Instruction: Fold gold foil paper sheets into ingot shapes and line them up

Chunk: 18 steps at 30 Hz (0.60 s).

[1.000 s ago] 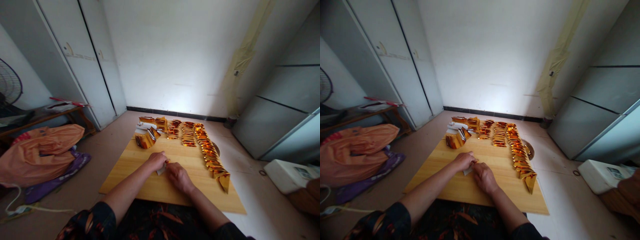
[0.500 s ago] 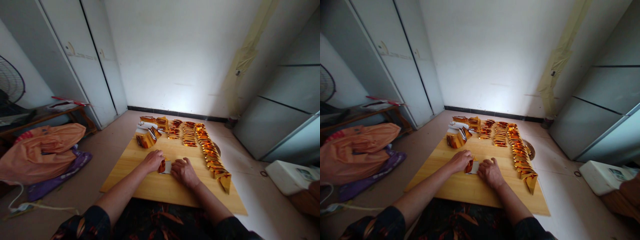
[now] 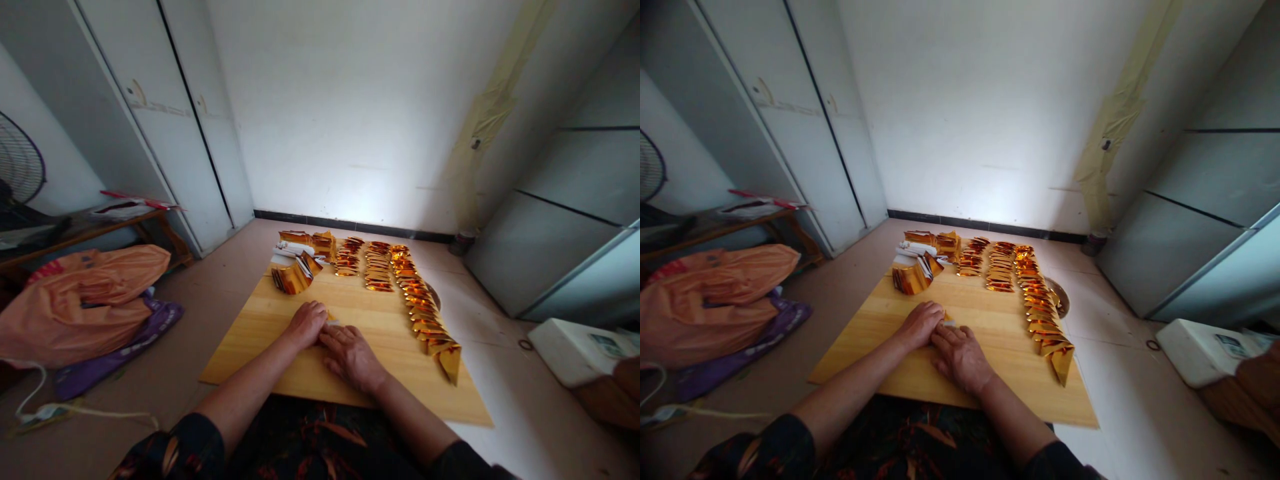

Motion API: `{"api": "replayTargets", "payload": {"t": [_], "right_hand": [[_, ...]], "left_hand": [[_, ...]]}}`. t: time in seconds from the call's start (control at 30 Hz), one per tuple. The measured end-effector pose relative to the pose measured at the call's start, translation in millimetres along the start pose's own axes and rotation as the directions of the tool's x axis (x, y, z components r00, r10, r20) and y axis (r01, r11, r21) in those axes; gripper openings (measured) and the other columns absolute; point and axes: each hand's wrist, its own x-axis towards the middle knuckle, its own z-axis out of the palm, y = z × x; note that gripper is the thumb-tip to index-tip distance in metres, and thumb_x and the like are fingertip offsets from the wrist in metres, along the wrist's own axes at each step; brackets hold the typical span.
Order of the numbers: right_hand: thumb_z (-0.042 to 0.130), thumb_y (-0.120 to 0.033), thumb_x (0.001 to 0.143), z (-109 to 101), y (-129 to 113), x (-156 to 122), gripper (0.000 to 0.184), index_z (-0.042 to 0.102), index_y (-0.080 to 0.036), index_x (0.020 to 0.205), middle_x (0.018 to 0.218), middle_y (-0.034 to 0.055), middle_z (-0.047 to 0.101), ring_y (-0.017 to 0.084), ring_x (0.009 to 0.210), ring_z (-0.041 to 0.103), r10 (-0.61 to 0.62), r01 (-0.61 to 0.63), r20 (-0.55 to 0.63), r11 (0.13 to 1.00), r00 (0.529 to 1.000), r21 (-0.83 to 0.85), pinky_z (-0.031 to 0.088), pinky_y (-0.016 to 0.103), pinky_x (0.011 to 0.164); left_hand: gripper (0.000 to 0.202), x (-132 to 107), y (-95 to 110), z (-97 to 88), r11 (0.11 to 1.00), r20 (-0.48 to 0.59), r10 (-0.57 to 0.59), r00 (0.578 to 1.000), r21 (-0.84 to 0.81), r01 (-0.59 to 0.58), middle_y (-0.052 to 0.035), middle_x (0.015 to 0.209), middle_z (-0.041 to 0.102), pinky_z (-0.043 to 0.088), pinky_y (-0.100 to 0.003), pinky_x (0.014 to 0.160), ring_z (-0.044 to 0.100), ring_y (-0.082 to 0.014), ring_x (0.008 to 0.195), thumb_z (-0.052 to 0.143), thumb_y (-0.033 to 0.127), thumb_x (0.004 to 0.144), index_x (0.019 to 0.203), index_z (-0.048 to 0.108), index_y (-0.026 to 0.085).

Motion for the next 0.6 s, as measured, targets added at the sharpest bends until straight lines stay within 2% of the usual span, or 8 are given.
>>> {"api": "replayTargets", "payload": {"t": [0.13, 0.3, 0.43, 0.6], "right_hand": [[0.051, -0.032, 0.090, -3, 3, -3, 0.024, 0.062, -0.027, 0.111, 0.119, 0.0062, 0.064, 0.022, 0.117, 0.051, 0.027, -0.026, 0.098, 1.000, 0.995, -0.006, 0.027, 0.045, 0.103], [0.048, -0.028, 0.092, -13, 25, -5, 0.018, 0.065, -0.027, 0.097, 0.105, 0.0046, 0.068, 0.020, 0.110, 0.054, 0.066, -0.063, 0.055, 0.997, 0.996, -0.049, 0.024, 0.044, 0.100], [0.050, -0.027, 0.091, -11, 38, -3, 0.016, 0.065, -0.023, 0.087, 0.104, 0.0046, 0.067, 0.019, 0.105, 0.054, 0.082, -0.082, 0.008, 0.995, 0.997, -0.058, 0.029, 0.036, 0.093], [0.057, -0.029, 0.088, -4, 44, -3, 0.011, 0.065, -0.022, 0.085, 0.100, 0.0043, 0.065, 0.017, 0.097, 0.053, 0.086, -0.087, -0.017, 0.994, 0.996, -0.059, 0.033, 0.030, 0.084]], "left_hand": [[0.017, -4, -4, -0.3, 1.000, -0.028, 0.006, 1.000, 0.008, -0.005, -0.0063, 0.086, 0.061, 0.041, -0.032, 0.078, 0.052, -0.0197, 0.088, 0.049, 0.018, 0.087, 0.079, 0.064, 0.017], [0.016, -8, -3, -3.1, 1.000, -0.055, -0.010, 0.998, 0.019, 0.011, -0.0072, 0.091, 0.060, 0.043, -0.033, 0.080, 0.052, -0.0201, 0.090, 0.050, 0.021, 0.088, 0.080, 0.064, 0.017], [0.016, -7, 3, -0.8, 0.998, -0.081, -0.026, 0.996, 0.050, 0.030, -0.0073, 0.089, 0.060, 0.044, -0.033, 0.082, 0.052, -0.0200, 0.089, 0.052, 0.023, 0.087, 0.078, 0.064, 0.016], [0.020, -3, -1, 9.0, 0.999, -0.145, 0.038, 0.989, -0.024, -0.042, -0.0049, 0.082, 0.059, 0.045, -0.029, 0.079, 0.052, -0.0170, 0.083, 0.049, 0.016, 0.087, 0.071, 0.060, 0.016]]}}
